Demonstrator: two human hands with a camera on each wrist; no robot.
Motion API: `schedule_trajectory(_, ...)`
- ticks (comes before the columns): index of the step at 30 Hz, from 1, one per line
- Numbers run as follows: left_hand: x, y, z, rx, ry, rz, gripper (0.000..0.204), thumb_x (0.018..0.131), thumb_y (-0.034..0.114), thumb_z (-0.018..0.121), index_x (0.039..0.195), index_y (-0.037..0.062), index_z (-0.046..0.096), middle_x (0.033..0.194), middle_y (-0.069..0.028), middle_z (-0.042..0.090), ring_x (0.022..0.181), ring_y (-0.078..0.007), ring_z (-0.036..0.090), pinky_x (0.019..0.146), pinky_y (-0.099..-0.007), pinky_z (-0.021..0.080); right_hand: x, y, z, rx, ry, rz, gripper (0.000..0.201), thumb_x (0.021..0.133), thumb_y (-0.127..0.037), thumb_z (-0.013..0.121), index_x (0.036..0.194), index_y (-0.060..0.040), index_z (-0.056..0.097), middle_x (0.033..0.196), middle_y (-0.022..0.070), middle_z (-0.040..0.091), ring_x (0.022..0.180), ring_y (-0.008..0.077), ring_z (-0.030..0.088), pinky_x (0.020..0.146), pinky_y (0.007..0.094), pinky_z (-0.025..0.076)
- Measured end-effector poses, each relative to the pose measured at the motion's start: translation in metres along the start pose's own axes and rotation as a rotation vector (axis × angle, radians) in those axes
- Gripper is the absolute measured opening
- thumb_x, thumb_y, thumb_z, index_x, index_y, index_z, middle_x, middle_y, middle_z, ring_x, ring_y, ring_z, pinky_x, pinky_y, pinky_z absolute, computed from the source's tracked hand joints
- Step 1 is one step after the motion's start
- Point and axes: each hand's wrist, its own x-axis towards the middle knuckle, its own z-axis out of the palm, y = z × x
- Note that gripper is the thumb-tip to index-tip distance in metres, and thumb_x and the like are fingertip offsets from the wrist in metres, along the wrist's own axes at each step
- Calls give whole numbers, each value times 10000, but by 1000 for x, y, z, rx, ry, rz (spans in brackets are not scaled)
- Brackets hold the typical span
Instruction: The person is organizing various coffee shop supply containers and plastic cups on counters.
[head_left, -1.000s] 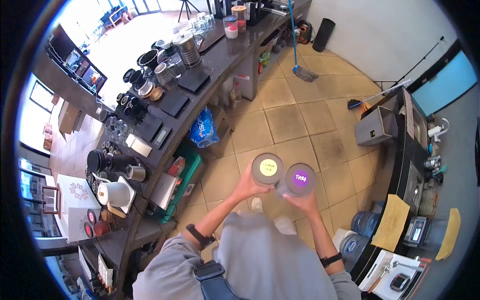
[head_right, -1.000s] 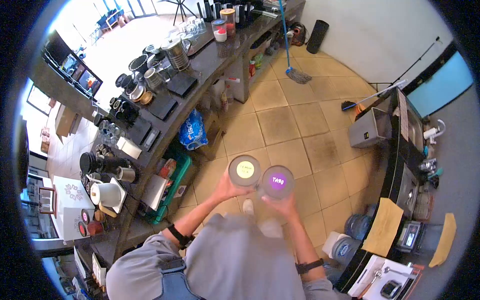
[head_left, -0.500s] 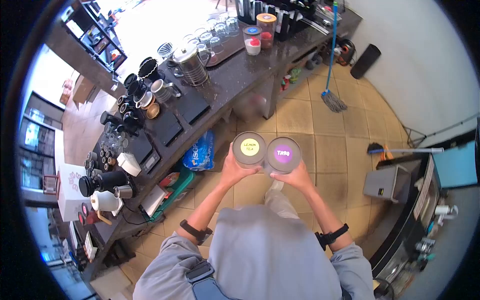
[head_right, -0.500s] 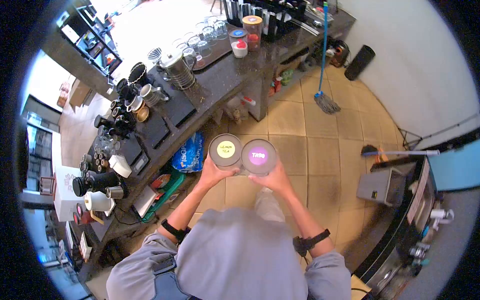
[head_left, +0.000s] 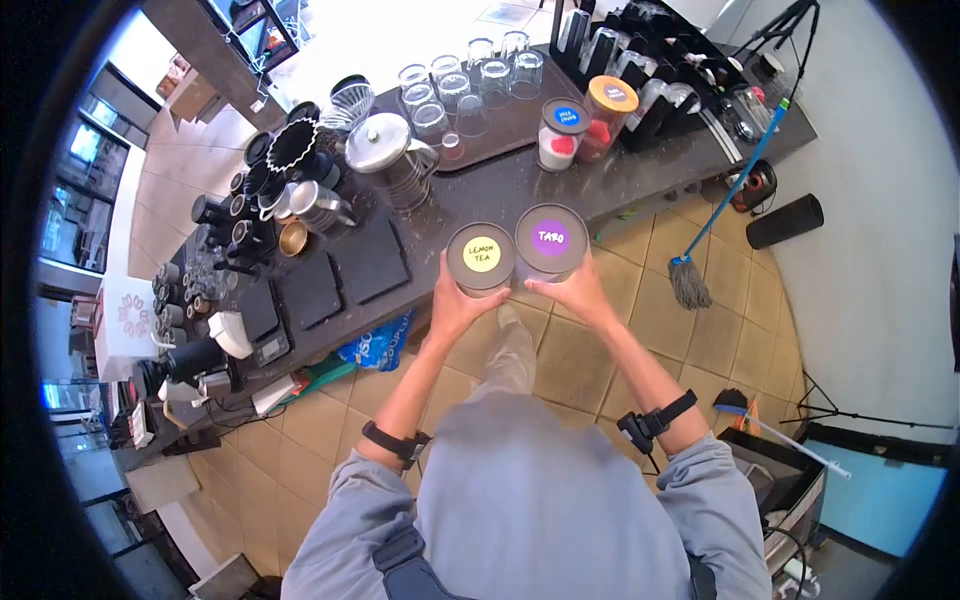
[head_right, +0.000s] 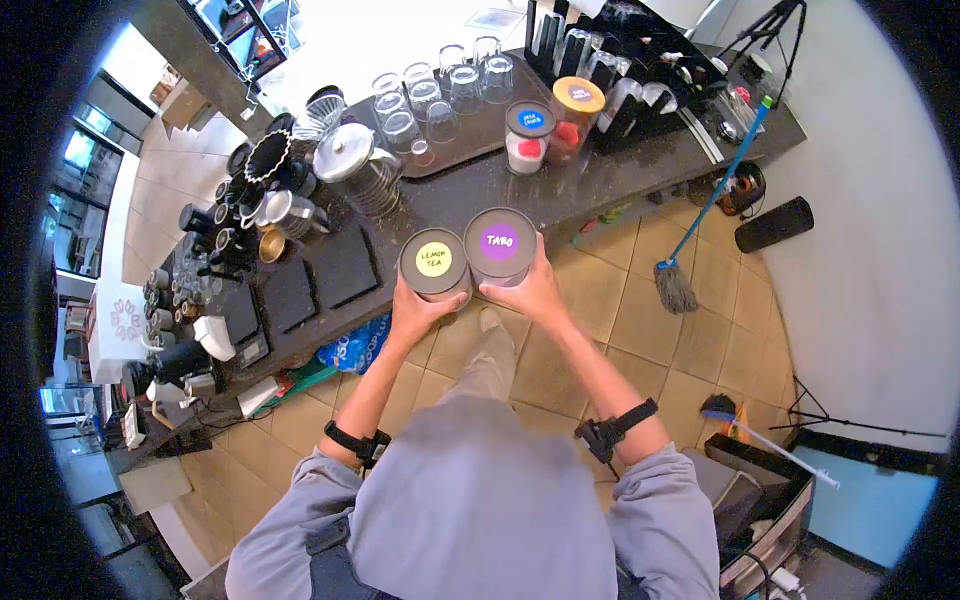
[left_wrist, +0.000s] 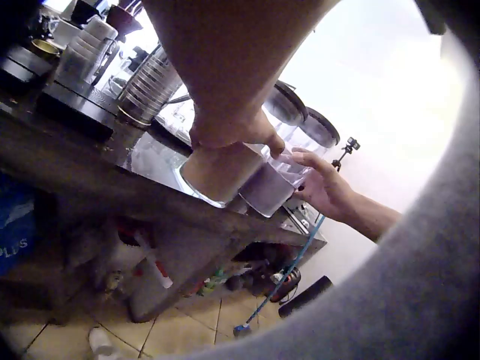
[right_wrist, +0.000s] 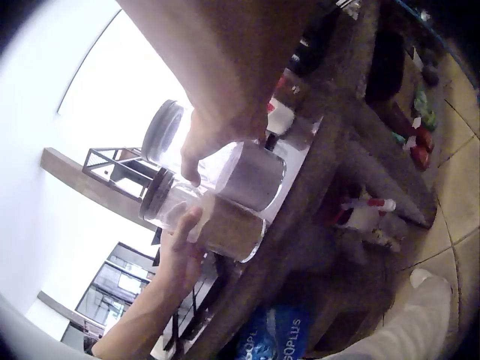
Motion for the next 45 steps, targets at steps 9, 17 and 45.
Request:
schedule_trajectory(9,106,-26,29,-100,85,-139,924,654,237,943,1369,24,397,1238,-158,636,1158,-264,637,1004,-408,503,129,40,-11,-24,-138,77,997,638,-232,937,1440,-42,376,1316,151,593,1232,278,592,1050,408,468)
schedule_trajectory(17,139,-62,46,-80,151,-219,946,628,173,951,1372,23,386,1242,-148,632,1144,-243,639,986,-379,516,177,51,-4,45,-154,76,1017,623,-206,932,1446,-8,369,1400,163,469,1319,300,505,1095,414,428)
schedule_trajectory(45,152,-72,52,-27,146,-425,927,661,234,976,1343,-9,397,1257,-134,589,1133,-221,586,983,-373,477,185,70,0,-379,-311,260,448,899,-308,756,1194,9,639,1088,226,715,1049,404,675,876,471,516)
